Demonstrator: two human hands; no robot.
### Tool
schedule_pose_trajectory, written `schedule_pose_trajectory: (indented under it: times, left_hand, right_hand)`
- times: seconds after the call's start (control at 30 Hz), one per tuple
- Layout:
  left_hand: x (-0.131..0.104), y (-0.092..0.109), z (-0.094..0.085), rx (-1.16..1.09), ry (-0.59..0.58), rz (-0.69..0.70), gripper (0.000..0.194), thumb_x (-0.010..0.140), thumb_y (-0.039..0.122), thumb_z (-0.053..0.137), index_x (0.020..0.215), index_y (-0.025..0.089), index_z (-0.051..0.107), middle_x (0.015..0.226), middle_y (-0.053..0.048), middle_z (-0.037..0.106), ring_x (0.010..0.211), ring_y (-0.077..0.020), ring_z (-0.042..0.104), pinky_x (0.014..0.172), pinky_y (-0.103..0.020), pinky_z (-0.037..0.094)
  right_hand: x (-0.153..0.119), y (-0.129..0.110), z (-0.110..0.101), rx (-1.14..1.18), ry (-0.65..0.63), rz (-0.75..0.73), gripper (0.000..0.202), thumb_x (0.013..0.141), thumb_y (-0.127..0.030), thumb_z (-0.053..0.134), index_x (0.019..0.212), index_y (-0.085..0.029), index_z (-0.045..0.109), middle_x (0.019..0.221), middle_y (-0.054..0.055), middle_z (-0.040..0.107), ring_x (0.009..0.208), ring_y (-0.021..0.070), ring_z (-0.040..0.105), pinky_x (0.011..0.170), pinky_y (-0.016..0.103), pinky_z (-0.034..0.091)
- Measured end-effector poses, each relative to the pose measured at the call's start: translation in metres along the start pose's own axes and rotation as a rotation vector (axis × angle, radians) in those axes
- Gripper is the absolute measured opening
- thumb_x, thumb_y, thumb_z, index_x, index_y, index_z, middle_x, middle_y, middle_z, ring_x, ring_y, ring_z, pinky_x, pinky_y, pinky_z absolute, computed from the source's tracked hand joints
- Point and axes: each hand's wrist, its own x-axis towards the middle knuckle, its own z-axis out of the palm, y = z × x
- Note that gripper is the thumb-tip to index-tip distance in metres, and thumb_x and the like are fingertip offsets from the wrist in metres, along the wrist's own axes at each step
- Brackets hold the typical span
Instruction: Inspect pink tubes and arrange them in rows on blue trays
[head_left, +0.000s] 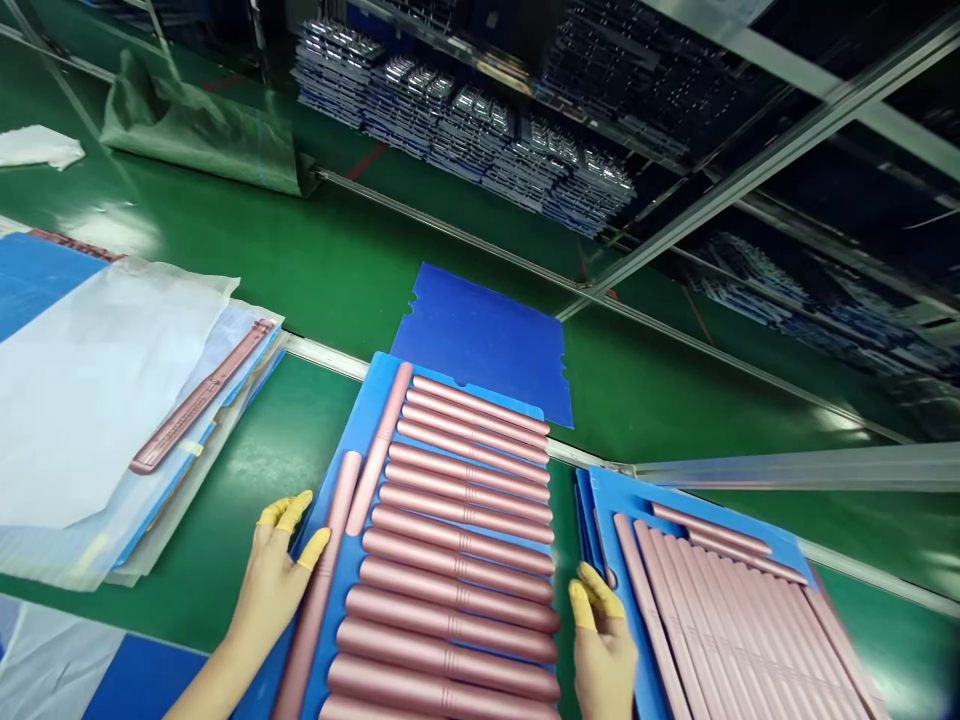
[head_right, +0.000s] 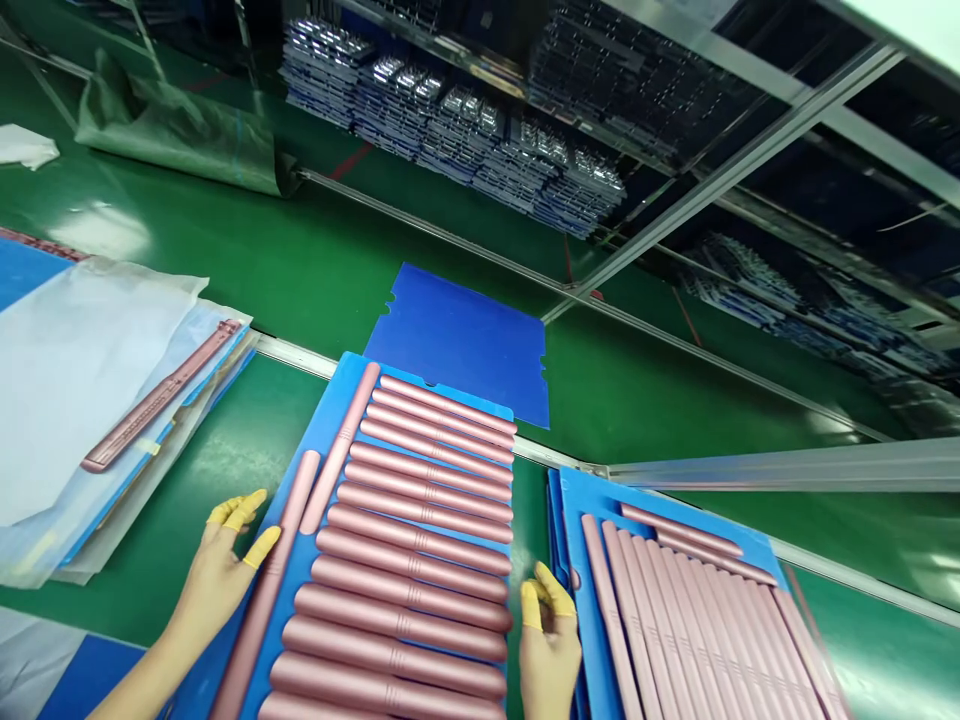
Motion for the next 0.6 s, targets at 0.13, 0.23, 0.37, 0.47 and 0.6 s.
schedule_pose_trajectory:
  times: [0.13, 0.23, 0.37, 0.47, 0.6]
  left_hand:
    - [-0.009, 0.003, -0.008, 0.168, 0.039, 0.227, 0.040, 0.085, 0.036, 0.050, 0.120, 0.018, 0.057, 0.114, -0.012, 0.052, 0.108, -0.0264, 0.050, 0.096, -0.048, 0.044]
    - [-0.008, 0.010, -0.008, 0.245, 0.038, 0.324, 0.034, 0.086, 0.031, 0.048, 0.112, 0.016, 0.064, 0.112, -0.015, 0.055, 0.105, -0.0282, 0.050, 0.092, -0.049, 0.046]
    - [-0.005, 0.016, -0.009, 0.244, 0.017, 0.337, 0.032, 0.086, 0.030, 0.048, 0.110, 0.020, 0.066, 0.114, -0.014, 0.056, 0.107, -0.0292, 0.050, 0.092, -0.048, 0.046]
    - [-0.005, 0.013, -0.016, 0.235, 0.010, 0.309, 0.033, 0.086, 0.032, 0.048, 0.112, 0.022, 0.065, 0.116, -0.013, 0.055, 0.110, -0.0287, 0.049, 0.095, -0.047, 0.044]
    - [-0.009, 0.001, -0.027, 0.227, 0.032, 0.242, 0.034, 0.087, 0.034, 0.045, 0.113, 0.022, 0.063, 0.117, -0.012, 0.053, 0.112, -0.0274, 0.048, 0.098, -0.046, 0.042]
  right_hand:
    - [-0.015, -0.009, -0.007, -0.021, 0.004, -0.092, 0.062, 0.067, -0.058, 0.060, 0.112, -0.015, 0.058, 0.108, 0.011, 0.059, 0.096, 0.0270, 0.055, 0.091, 0.047, 0.041]
    - [-0.032, -0.014, -0.007, -0.007, -0.017, -0.154, 0.058, 0.069, -0.056, 0.060, 0.110, -0.015, 0.058, 0.105, 0.011, 0.059, 0.092, 0.0256, 0.055, 0.087, 0.046, 0.042]
    - [-0.050, -0.017, -0.011, -0.019, -0.055, -0.268, 0.050, 0.073, -0.051, 0.059, 0.108, -0.016, 0.059, 0.106, 0.011, 0.058, 0.093, 0.0242, 0.054, 0.084, 0.043, 0.044]
    - [-0.059, -0.020, -0.020, -0.037, -0.069, -0.313, 0.046, 0.076, -0.048, 0.057, 0.110, -0.016, 0.059, 0.107, 0.011, 0.057, 0.093, 0.0231, 0.054, 0.083, 0.042, 0.045]
    - [-0.068, -0.017, -0.032, -0.062, -0.073, -0.315, 0.045, 0.078, -0.047, 0.055, 0.111, -0.017, 0.059, 0.109, 0.012, 0.057, 0.092, 0.0229, 0.055, 0.084, 0.043, 0.044]
